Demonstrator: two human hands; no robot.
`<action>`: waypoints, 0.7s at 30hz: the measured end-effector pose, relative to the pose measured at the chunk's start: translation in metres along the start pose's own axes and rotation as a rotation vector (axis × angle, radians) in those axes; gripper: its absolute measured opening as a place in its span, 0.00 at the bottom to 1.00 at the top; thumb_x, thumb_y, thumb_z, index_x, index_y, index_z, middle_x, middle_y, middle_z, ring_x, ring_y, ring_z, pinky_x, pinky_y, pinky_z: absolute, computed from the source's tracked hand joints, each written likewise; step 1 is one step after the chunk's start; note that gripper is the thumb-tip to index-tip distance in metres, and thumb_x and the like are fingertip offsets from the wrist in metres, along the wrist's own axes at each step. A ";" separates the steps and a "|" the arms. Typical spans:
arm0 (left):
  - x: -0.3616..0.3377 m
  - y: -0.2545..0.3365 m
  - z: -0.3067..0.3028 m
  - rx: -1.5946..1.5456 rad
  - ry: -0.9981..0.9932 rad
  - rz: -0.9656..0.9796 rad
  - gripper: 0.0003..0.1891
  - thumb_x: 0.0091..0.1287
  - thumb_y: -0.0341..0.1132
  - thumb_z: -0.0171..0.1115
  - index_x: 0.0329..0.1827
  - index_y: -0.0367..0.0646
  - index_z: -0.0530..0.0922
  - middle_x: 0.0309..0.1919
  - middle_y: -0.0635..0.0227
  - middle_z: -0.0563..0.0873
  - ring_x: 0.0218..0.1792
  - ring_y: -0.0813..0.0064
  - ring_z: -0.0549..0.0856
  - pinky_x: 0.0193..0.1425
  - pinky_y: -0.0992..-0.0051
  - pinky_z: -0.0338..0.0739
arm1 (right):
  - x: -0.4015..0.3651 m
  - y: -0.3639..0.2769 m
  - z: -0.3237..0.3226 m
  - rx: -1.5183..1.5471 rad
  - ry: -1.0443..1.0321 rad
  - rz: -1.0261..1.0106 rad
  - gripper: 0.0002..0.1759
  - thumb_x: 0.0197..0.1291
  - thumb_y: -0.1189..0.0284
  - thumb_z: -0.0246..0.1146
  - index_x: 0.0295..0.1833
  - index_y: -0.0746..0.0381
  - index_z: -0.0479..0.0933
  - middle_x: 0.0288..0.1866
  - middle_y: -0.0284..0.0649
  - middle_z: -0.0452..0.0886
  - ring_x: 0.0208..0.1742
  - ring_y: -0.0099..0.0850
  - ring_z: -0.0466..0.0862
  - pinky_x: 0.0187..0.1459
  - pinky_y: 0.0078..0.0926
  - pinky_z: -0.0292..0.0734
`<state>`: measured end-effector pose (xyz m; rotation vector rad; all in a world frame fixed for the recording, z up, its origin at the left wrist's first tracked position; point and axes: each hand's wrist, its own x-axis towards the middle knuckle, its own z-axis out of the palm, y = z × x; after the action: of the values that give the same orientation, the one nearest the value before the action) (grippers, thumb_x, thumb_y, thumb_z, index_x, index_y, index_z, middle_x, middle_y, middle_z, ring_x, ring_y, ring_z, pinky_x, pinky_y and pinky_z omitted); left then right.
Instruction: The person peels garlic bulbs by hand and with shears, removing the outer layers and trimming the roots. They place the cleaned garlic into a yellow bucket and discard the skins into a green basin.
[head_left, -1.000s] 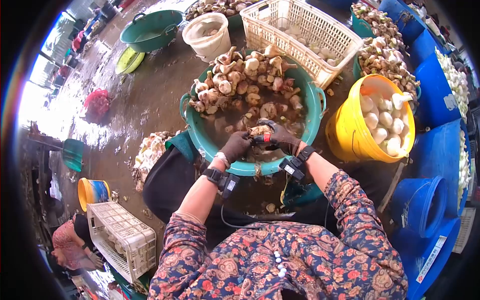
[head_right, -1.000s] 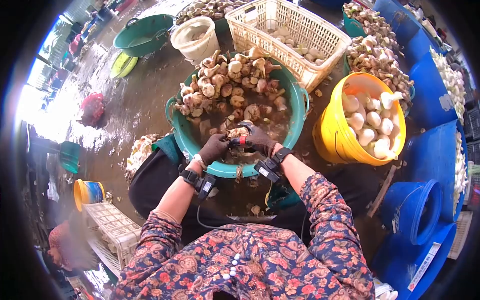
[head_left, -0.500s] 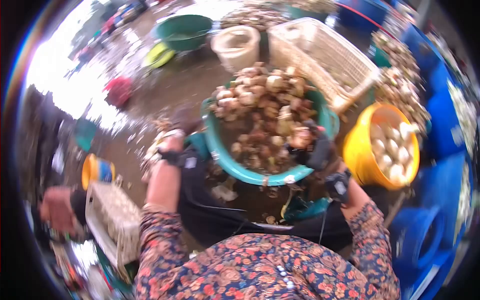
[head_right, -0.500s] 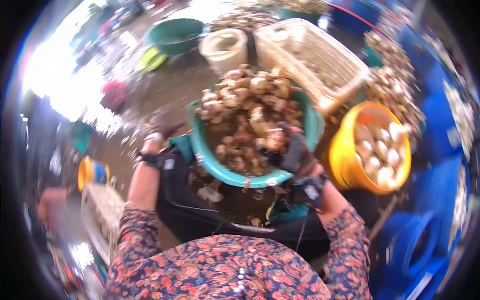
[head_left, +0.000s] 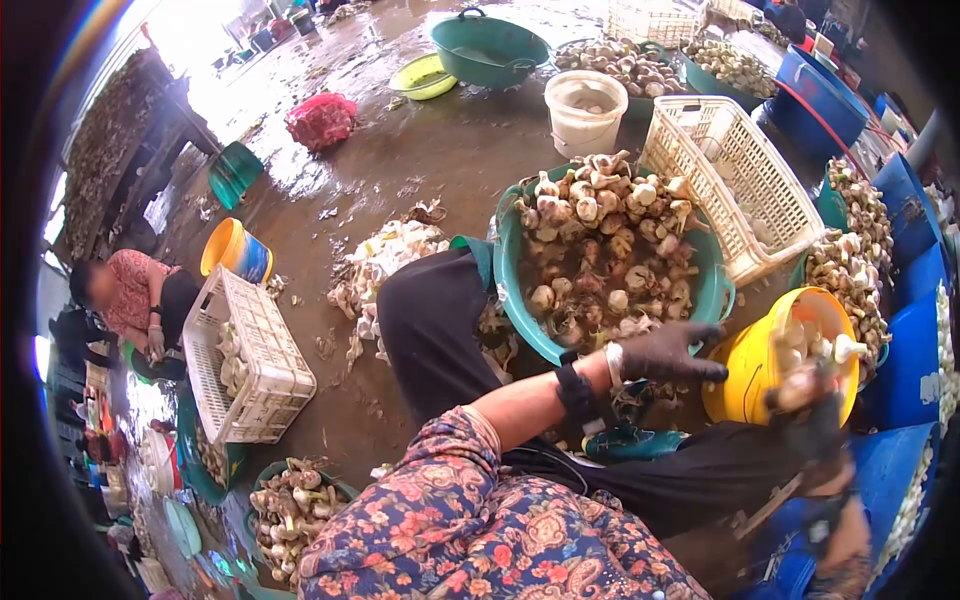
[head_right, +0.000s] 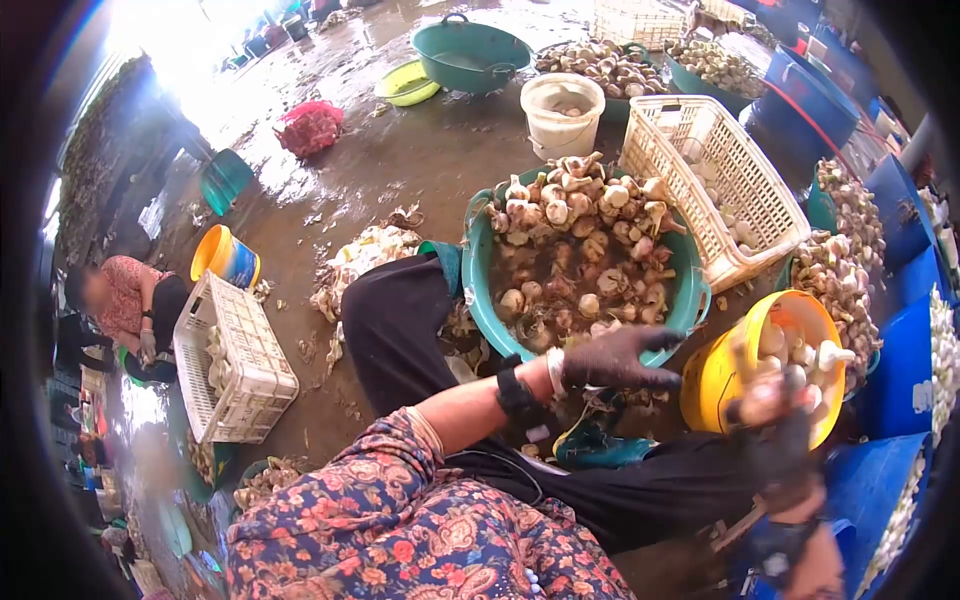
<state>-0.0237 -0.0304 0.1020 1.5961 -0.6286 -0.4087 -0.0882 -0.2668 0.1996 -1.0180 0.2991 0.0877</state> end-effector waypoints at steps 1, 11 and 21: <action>-0.001 -0.010 0.013 -0.113 -0.052 0.038 0.36 0.58 0.49 0.67 0.62 0.33 0.67 0.53 0.53 0.79 0.54 0.68 0.77 0.61 0.71 0.69 | 0.014 0.037 -0.036 0.167 -0.218 0.215 0.11 0.68 0.62 0.52 0.44 0.58 0.73 0.31 0.32 0.74 0.32 0.24 0.77 0.38 0.22 0.77; -0.084 -0.026 -0.019 -0.279 0.050 -0.266 0.35 0.54 0.38 0.72 0.64 0.38 0.66 0.53 0.66 0.77 0.53 0.79 0.74 0.59 0.75 0.69 | 0.024 0.222 0.020 -0.028 -0.407 0.722 0.37 0.63 0.38 0.40 0.48 0.61 0.75 0.40 0.40 0.81 0.36 0.31 0.81 0.37 0.29 0.76; -0.087 -0.062 -0.023 0.334 0.075 -0.267 0.54 0.41 0.49 0.79 0.68 0.33 0.56 0.53 0.50 0.78 0.57 0.62 0.77 0.61 0.70 0.69 | 0.049 0.235 0.023 -1.080 -0.057 -0.288 0.24 0.56 0.51 0.62 0.29 0.65 0.78 0.22 0.52 0.78 0.29 0.50 0.80 0.30 0.40 0.72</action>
<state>-0.0683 0.0437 0.0347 2.0163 -0.4423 -0.4543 -0.0862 -0.1266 0.0033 -2.1141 0.0238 0.0097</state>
